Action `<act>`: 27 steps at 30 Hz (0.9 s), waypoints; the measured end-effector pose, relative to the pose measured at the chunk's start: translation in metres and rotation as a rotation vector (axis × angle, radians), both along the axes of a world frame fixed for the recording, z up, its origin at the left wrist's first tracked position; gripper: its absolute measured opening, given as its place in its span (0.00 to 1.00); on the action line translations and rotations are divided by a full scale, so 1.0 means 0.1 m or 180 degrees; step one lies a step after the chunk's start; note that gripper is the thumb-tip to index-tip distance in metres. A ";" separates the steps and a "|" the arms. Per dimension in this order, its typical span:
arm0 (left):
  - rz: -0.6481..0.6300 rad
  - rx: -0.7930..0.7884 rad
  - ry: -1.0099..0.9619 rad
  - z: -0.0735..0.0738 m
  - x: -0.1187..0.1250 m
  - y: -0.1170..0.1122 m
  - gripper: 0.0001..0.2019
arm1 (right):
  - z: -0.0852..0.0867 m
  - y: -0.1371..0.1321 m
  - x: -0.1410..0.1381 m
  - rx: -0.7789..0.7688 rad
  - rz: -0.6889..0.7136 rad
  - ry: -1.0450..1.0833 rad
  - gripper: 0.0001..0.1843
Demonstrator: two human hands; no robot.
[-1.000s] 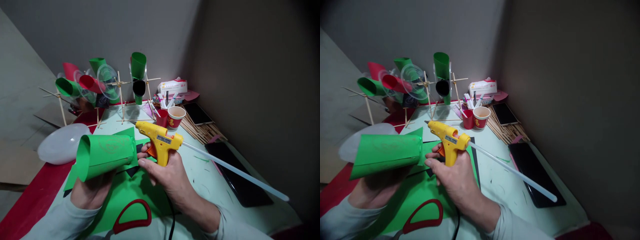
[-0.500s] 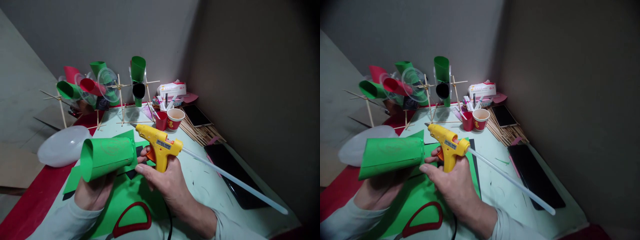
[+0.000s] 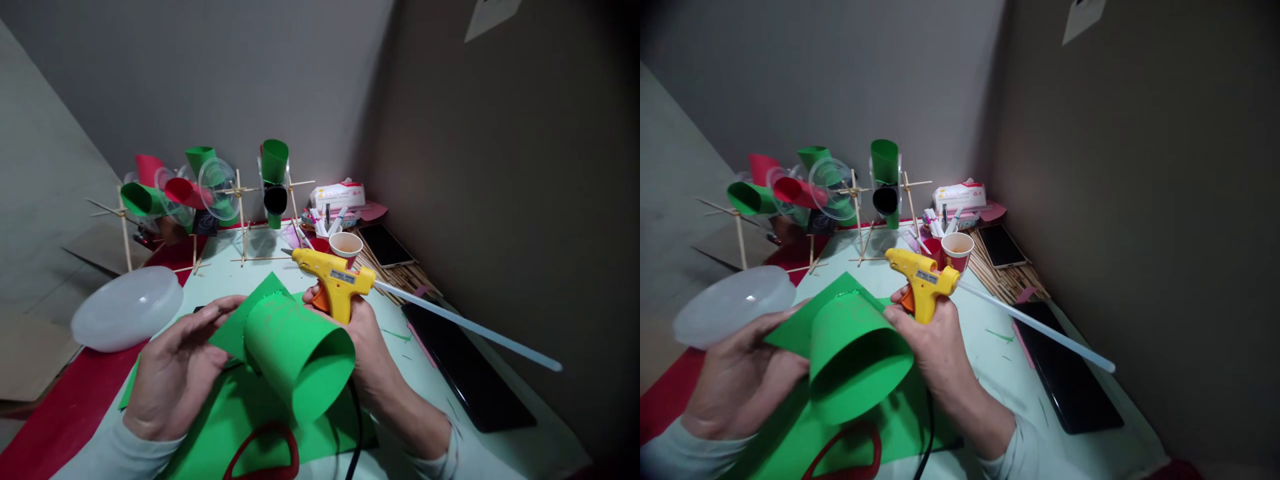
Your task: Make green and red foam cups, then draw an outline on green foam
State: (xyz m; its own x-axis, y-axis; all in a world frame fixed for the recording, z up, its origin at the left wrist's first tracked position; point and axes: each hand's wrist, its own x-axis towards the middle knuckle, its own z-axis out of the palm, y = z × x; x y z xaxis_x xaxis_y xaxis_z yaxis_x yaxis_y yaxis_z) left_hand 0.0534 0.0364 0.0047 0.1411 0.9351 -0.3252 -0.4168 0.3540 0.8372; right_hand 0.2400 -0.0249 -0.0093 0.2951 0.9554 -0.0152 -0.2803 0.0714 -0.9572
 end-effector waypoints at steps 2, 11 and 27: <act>-0.0119 0.0069 0.0059 0.05 -0.01 -0.02 0.14 | 0.01 0.00 0.00 -0.0061 0.0077 -0.0049 0.14; -0.0734 0.1265 0.1678 0.25 -0.11 -0.07 0.10 | 0.11 -0.07 -0.03 -0.0314 0.0457 -0.0423 0.11; -0.1157 0.2978 0.3294 0.25 -0.28 0.12 0.08 | 0.09 -0.09 0.00 0.0169 0.0350 -0.1228 0.07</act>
